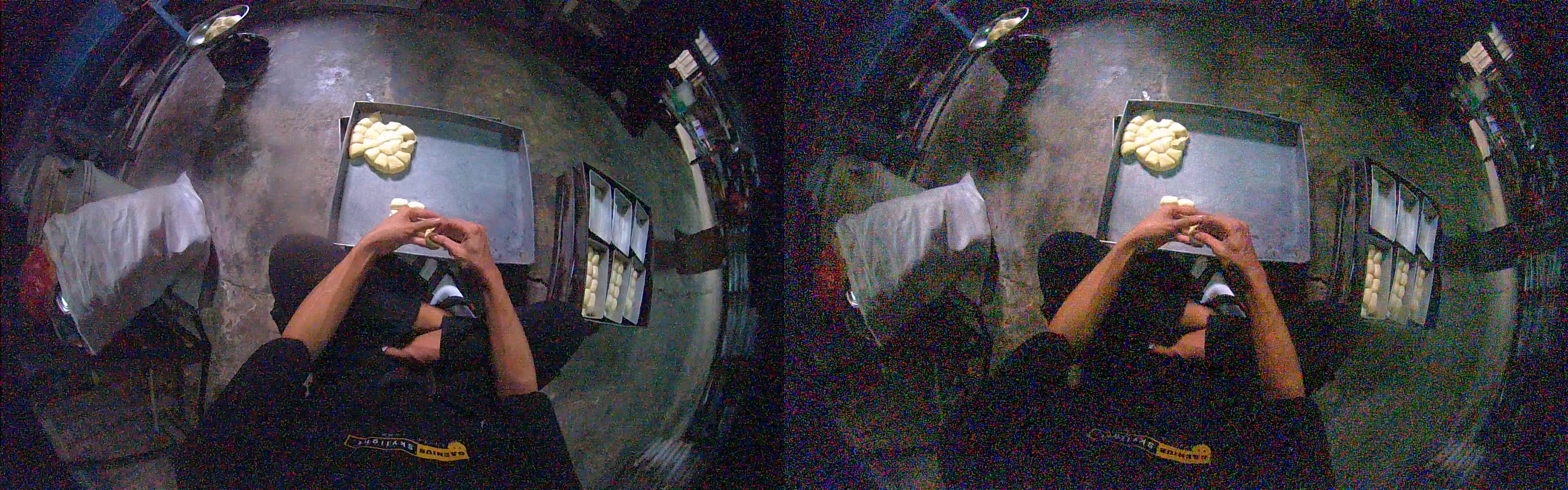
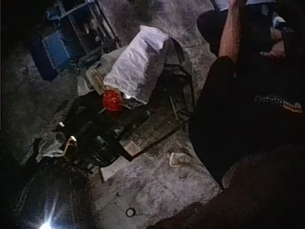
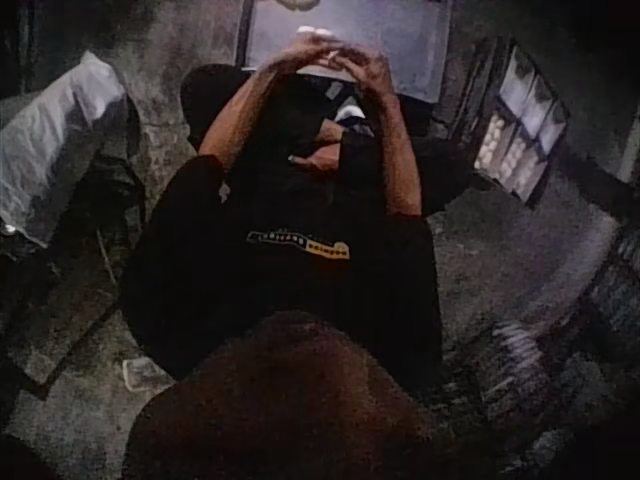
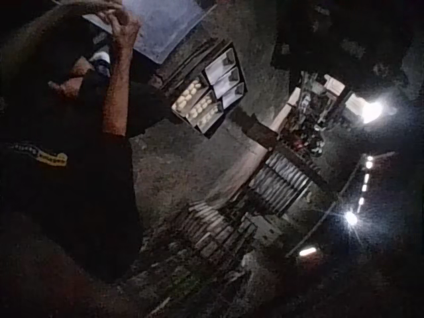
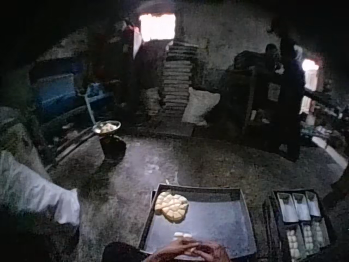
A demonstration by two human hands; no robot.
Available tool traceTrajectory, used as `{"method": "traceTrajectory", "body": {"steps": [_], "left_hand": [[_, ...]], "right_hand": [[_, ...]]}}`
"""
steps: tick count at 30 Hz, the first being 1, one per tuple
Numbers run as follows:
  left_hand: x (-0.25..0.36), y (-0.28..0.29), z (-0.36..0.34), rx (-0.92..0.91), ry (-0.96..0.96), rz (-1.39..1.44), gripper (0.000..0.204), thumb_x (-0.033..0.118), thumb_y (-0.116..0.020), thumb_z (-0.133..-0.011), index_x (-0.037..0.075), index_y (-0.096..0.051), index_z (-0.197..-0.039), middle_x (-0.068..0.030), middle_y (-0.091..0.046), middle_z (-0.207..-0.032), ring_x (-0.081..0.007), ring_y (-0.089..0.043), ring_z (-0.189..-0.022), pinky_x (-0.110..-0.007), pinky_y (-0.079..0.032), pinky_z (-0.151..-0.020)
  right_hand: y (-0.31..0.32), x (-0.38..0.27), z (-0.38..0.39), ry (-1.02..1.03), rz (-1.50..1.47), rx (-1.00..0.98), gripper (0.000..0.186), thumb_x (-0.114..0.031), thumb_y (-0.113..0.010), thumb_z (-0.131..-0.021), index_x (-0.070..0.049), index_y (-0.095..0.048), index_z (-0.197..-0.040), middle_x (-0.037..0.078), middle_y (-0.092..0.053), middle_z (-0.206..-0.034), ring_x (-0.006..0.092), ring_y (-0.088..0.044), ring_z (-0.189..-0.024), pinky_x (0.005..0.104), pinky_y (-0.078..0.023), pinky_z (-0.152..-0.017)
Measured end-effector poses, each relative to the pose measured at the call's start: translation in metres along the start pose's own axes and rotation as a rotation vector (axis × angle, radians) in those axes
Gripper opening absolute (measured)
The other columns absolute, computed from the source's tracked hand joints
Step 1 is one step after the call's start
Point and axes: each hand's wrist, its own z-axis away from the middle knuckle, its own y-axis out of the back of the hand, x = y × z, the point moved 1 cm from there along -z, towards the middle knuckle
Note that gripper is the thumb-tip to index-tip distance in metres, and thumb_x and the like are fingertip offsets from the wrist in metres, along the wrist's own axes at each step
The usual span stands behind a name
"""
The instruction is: The person shapes pieces of dough into small rolls by hand and places them onto a metal baking tray and into loaf pans.
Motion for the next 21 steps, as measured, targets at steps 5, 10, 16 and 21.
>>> {"method": "traceTrajectory", "body": {"steps": [5, 10, 16, 21], "left_hand": [[-0.007, -0.003, 0.002, -0.092, -0.115, -0.115, 0.028, 0.012, -0.066, -0.087, -0.003, -0.063, -0.111, -0.0075, -0.067, -0.099, -0.0135, -0.064, -0.09, -0.029, -0.052, -0.081], [-0.026, 0.017, -0.007, 0.112, -0.243, -0.079, 0.024, 0.015, -0.068, -0.085, 0.001, -0.067, -0.104, -0.004, -0.068, -0.093, -0.0122, -0.064, -0.083, -0.029, -0.053, -0.071], [0.001, 0.018, 0.002, 0.312, -0.109, 0.289, 0.029, 0.018, -0.067, -0.086, -0.001, -0.065, -0.108, -0.0069, -0.068, -0.092, -0.0101, -0.063, -0.075, -0.023, -0.051, -0.065], [-0.045, 0.043, -0.016, 0.395, -0.234, 0.155, 0.04, 0.032, -0.05, -0.096, 0.001, -0.059, -0.119, -0.0089, -0.067, -0.096, -0.0155, -0.063, -0.079, -0.025, -0.051, -0.067]], "right_hand": [[0.002, -0.003, -0.007, -0.253, 0.179, -0.025, 0.017, -0.018, -0.068, -0.082, -0.002, -0.067, -0.09, 0.012, -0.067, -0.085, 0.0222, -0.066, -0.076, 0.0352, -0.052, -0.071], [-0.015, 0.029, -0.021, 0.074, 0.552, 0.15, 0.019, -0.02, -0.063, -0.086, -0.005, -0.068, -0.098, 0.014, -0.065, -0.1, 0.0284, -0.062, -0.089, 0.0391, -0.048, -0.082], [-0.028, -0.027, -0.022, 0.47, 0.498, -0.014, 0.04, -0.013, -0.061, -0.086, -0.007, -0.055, -0.125, 0.017, -0.058, -0.122, 0.0319, -0.054, -0.114, 0.0418, -0.044, -0.096], [-0.051, 0.015, -0.045, 0.069, 0.505, -0.138, 0.041, -0.016, -0.064, -0.084, -0.004, -0.056, -0.123, 0.017, -0.058, -0.124, 0.0335, -0.056, -0.113, 0.0419, -0.046, -0.094]]}}
